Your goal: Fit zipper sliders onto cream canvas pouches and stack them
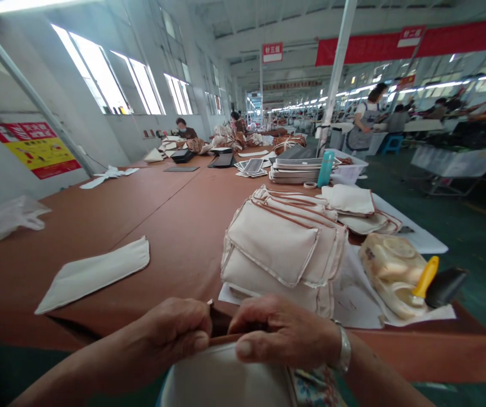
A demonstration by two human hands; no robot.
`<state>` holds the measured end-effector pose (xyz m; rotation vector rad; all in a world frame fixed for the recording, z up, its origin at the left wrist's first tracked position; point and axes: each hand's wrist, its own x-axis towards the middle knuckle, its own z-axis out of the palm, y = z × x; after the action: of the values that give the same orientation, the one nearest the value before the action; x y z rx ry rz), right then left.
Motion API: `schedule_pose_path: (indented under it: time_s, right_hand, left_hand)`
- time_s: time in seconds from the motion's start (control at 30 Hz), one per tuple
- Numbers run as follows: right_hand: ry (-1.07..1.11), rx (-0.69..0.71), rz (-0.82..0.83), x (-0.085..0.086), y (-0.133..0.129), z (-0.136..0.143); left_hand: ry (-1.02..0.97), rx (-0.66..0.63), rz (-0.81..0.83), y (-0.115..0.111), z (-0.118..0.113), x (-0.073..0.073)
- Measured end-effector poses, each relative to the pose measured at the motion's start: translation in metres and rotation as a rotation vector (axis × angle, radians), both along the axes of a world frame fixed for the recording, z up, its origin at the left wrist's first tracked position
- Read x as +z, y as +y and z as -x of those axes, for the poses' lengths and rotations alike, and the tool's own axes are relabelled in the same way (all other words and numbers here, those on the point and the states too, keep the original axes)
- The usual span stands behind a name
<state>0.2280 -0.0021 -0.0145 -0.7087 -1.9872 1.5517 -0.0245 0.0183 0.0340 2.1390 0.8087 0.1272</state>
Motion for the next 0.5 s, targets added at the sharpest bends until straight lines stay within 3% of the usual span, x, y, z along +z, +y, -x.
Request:
schedule_pose_path:
  time_s: [0.1,0.17,0.3,0.37,0.43,0.5]
  right_hand:
    - [-0.010,0.057,-0.104,0.018,0.004,0.020]
    - [-0.004,0.018,-0.115,0.021,0.004,0.019]
    - [-0.018,-0.134,-0.110,0.001,0.003,-0.008]
    - [-0.096,-0.170,-0.126,-0.014,0.004,-0.016]
    - [-0.194,-0.180,-0.156,-0.023,0.003,-0.012]
    - [-0.186,-0.163,-0.174,-0.021,0.000,0.003]
  left_hand:
    - [-0.017,0.041,-0.001,0.000,-0.009,0.010]
    - [0.015,0.026,0.061,0.010,0.004,0.012]
    - [0.192,0.070,0.226,0.029,0.055,0.006]
    - [0.161,0.097,0.367,0.029,0.068,0.002]
    - [0.049,0.119,0.447,0.022,0.061,0.002]
    - [-0.047,0.124,0.445,0.013,0.038,0.008]
